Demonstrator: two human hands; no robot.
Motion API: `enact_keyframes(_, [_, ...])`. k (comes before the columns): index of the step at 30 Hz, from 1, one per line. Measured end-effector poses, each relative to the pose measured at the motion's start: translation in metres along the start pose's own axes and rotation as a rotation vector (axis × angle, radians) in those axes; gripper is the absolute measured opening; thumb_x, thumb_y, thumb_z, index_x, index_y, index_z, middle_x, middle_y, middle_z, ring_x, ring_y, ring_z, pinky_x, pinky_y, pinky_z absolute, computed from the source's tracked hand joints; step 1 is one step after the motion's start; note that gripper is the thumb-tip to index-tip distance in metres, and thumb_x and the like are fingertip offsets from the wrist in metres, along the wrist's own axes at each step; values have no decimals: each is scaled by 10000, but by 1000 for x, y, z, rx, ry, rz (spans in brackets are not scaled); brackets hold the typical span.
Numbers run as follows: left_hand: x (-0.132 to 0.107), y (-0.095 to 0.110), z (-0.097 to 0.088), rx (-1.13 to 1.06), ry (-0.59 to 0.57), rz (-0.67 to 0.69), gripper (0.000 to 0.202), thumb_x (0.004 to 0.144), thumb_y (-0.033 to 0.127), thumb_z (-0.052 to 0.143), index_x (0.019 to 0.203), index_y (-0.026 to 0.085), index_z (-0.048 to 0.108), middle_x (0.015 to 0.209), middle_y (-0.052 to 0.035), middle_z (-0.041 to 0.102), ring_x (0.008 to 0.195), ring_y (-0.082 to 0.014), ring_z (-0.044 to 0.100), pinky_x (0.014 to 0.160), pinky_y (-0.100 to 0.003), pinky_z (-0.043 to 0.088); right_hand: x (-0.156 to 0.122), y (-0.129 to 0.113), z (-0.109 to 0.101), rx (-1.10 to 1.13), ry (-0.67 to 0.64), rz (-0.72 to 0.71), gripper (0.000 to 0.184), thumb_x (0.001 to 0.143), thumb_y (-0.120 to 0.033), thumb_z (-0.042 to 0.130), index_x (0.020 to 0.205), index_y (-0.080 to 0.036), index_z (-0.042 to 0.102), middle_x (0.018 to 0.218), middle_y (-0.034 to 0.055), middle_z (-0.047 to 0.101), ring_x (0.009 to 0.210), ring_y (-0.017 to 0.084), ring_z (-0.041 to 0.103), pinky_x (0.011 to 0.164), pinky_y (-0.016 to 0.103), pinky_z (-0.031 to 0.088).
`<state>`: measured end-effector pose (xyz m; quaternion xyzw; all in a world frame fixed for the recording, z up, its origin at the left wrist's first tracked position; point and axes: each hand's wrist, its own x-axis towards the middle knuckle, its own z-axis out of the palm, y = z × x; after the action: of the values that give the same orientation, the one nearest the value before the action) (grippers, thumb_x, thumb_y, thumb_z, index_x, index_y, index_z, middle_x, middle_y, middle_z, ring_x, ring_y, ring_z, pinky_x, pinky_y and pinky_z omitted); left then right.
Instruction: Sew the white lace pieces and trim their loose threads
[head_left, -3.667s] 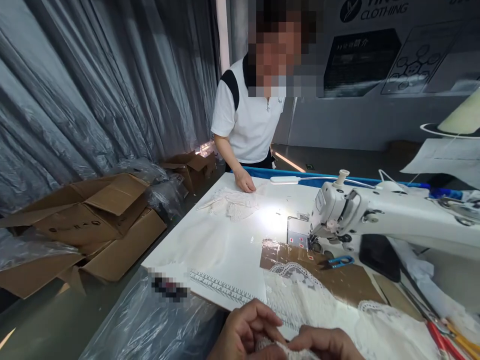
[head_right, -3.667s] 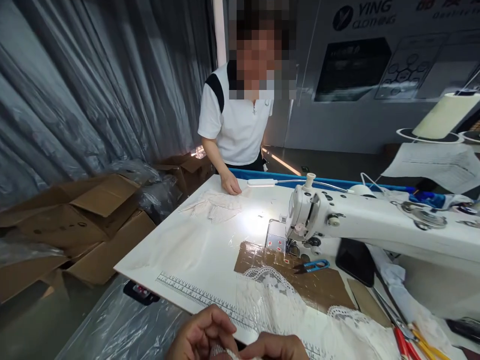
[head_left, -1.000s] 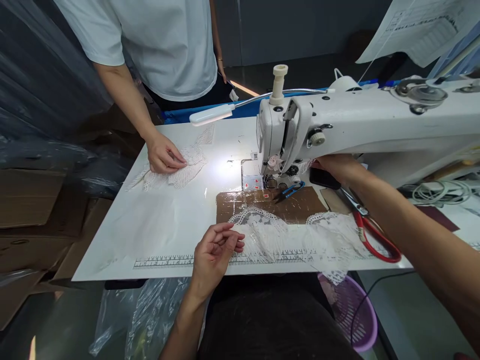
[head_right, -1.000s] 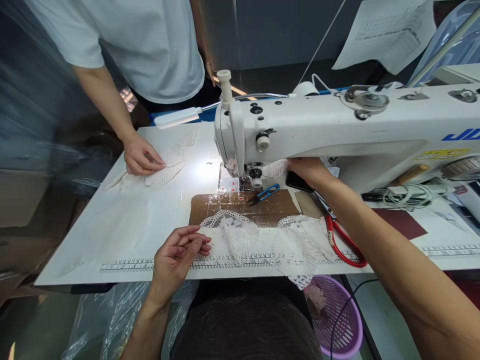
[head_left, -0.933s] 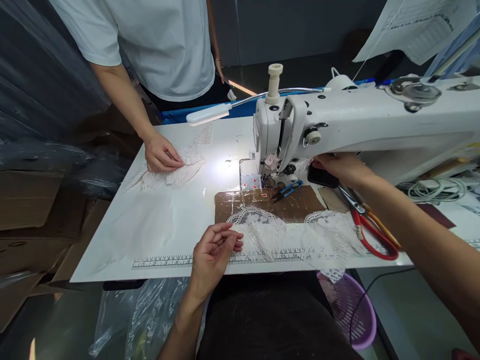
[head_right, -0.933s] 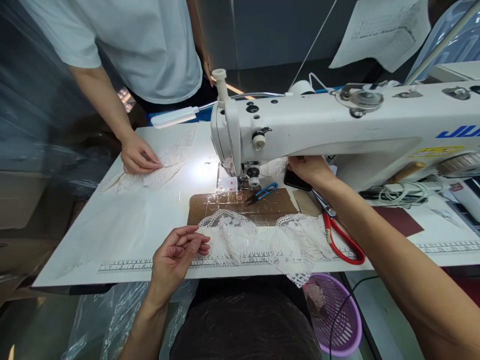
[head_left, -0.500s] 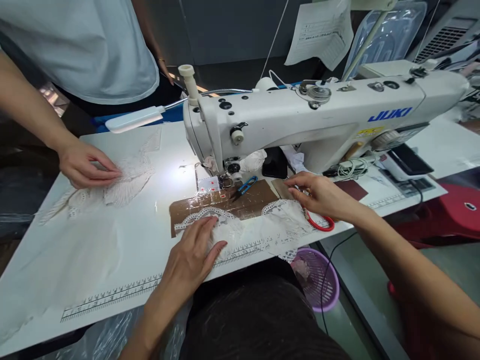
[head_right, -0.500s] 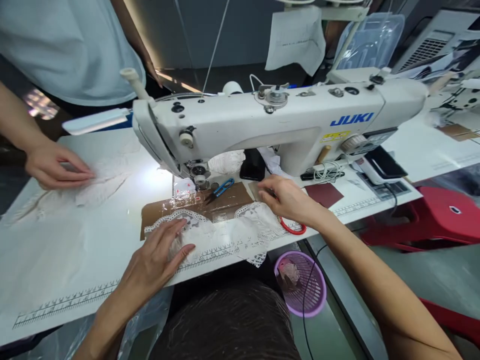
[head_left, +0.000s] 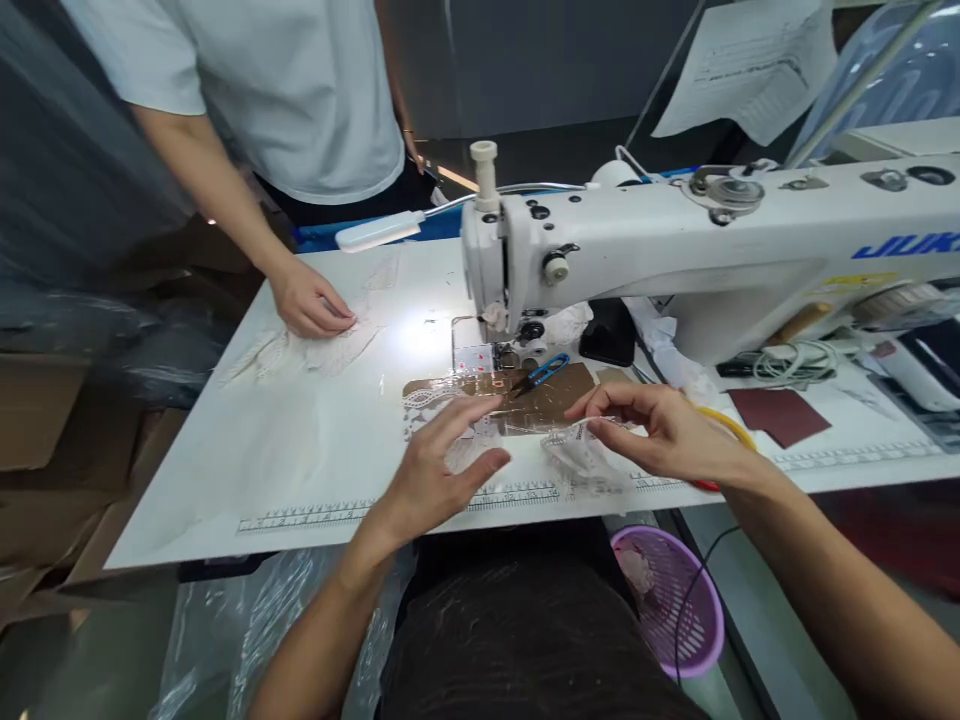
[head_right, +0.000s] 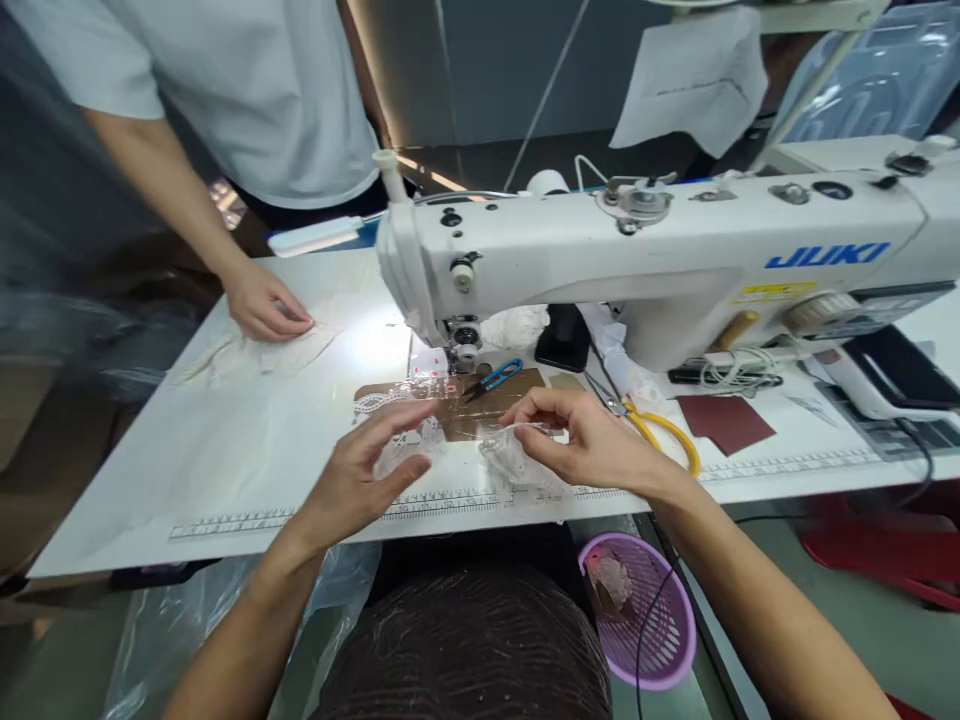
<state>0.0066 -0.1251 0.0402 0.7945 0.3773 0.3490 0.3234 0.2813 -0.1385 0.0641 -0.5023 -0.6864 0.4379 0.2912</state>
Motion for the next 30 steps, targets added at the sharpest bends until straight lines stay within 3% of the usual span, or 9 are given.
enact_keyframes(5, [4,2,17,-410,-99,-167,558,842,295,715,1352,177,525,1189,-112,673,1149,-223,627,1041,-377,479,23,-8,22,55,-92,-82,160,878,-360,628,811,-216,653,915,55,722,830,203,639,722,297,491])
enact_keyframes(9, [0,0,17,-560,-35,-304,463,828,252,717,1258,149,580,883,-34,655,807,-132,646,793,-272,541,39,-1,36,72,-64,-100,176,889,-364,611,842,-203,661,736,26,651,687,163,568,611,275,446])
enact_keyframes(12, [-1,-4,10,-597,53,-361,400,805,219,721,1182,139,615,802,0,607,690,-91,587,679,-221,504,49,5,48,161,-45,-70,225,899,-406,602,841,-193,646,687,4,600,605,131,507,537,254,394])
enact_keyframes(17, [2,-14,-15,-678,106,-432,355,768,181,742,1110,131,657,864,-15,598,712,-77,570,682,-211,487,62,4,70,342,-19,56,299,855,-469,649,833,-176,593,615,-48,491,514,84,396,467,228,289])
enact_keyframes(23, [7,-25,-35,-719,-2,-497,385,755,208,792,1117,149,676,1176,-104,648,874,-115,617,810,-271,499,73,-8,88,457,-27,194,418,757,-575,702,767,-185,553,540,-77,412,466,65,300,433,225,203])
enact_keyframes(26, [9,-32,-37,-755,0,-520,426,749,204,800,1147,143,663,1095,-110,690,914,-147,646,825,-292,501,76,-13,92,508,-28,236,439,721,-594,716,756,-189,552,541,-70,430,466,67,315,435,230,218])
enact_keyframes(30, [11,-38,-38,-728,38,-553,443,754,186,789,1169,139,640,982,-79,716,810,-114,646,770,-267,493,79,-14,95,497,3,249,440,683,-582,740,748,-182,568,555,-59,461,486,74,348,453,232,251])
